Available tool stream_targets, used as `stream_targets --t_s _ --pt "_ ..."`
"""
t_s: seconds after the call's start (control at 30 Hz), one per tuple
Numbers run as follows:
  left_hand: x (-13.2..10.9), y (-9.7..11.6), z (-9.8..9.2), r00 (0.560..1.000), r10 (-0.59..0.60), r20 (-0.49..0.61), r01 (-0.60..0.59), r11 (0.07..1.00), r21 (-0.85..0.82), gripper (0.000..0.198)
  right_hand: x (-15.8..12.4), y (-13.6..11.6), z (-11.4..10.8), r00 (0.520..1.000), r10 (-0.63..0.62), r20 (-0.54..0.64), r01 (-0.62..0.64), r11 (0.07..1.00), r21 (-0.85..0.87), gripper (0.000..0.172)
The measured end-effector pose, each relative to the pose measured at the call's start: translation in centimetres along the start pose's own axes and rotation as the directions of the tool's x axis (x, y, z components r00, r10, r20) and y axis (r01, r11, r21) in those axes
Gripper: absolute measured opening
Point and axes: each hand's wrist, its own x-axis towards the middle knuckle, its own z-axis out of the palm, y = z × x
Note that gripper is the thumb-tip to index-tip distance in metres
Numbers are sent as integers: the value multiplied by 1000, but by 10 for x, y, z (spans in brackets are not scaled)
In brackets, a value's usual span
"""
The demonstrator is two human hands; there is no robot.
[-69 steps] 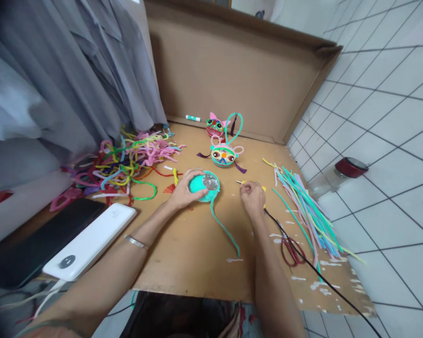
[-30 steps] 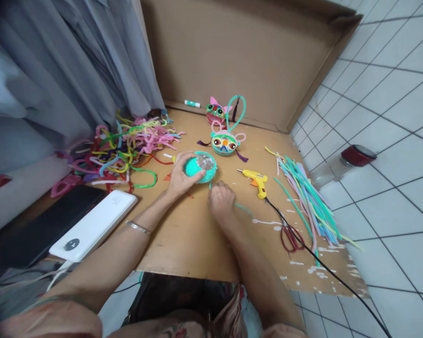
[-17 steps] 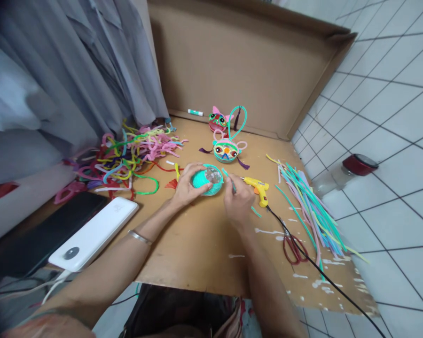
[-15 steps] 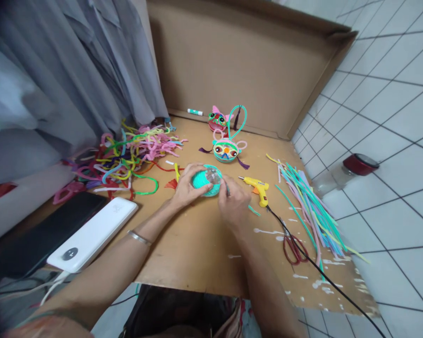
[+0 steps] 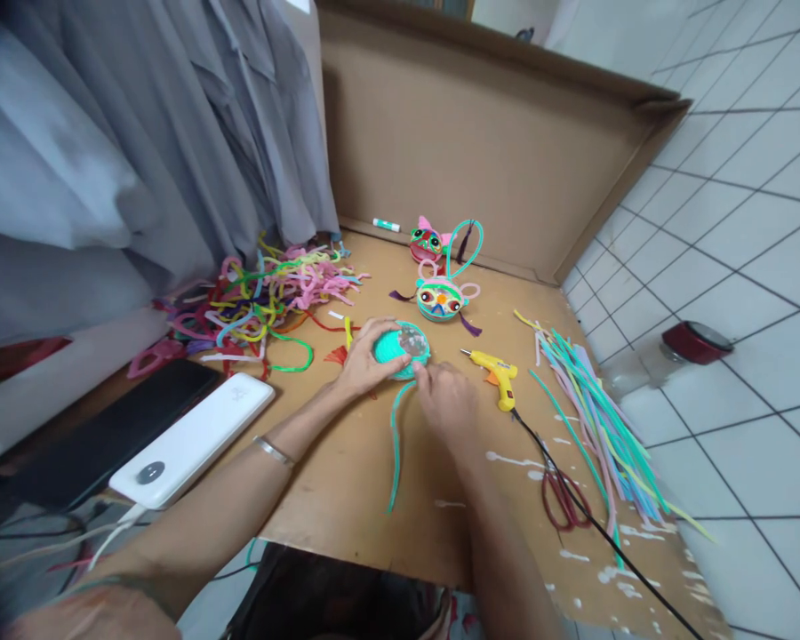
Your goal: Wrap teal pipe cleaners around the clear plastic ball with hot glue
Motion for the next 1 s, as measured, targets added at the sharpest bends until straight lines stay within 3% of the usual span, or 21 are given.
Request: stream_targets --t_s 0.07,0.13,0.23,0.33,0.43,0.6,0.77,0.9,1.0 --pt "0 0 1 1000 -2 9 2 1000 -1 51 4 17 0 970 51 -236 -48 999 18 43" --pt "0 0 1 1000 -5 18 5 1000 -6 51 10 37 -3 906 195 -376 -212 977 -5 37" --pt "1 1 3 999 0 44 1 1000 -8 51 20 64 -11 884 397 -246 -440 884 -156 47" --pt "1 1 4 998 15 55 -15 1000 -16 50 30 79 -17 838 545 -21 -532 808 -255 61" --pt "1 1 5 999 9 42 -8 1000 -26 50 36 83 -14 814 576 70 -535 792 -294 62" --pt "0 -2 7 1000 -2 5 2 1000 -23 49 34 88 3 796 603 45 -573 776 -265 58" --pt "3 0 10 1000 -14 -8 14 1000 -20 49 28 101 12 783 622 -28 -619 774 -130 50" --pt "5 1 15 1000 -4 18 4 999 -46 48 26 107 9 758 619 -207 -614 784 95 43" --pt "6 2 16 1000 -3 24 4 998 -61 48 26 100 3 708 537 -458 -453 843 288 45"
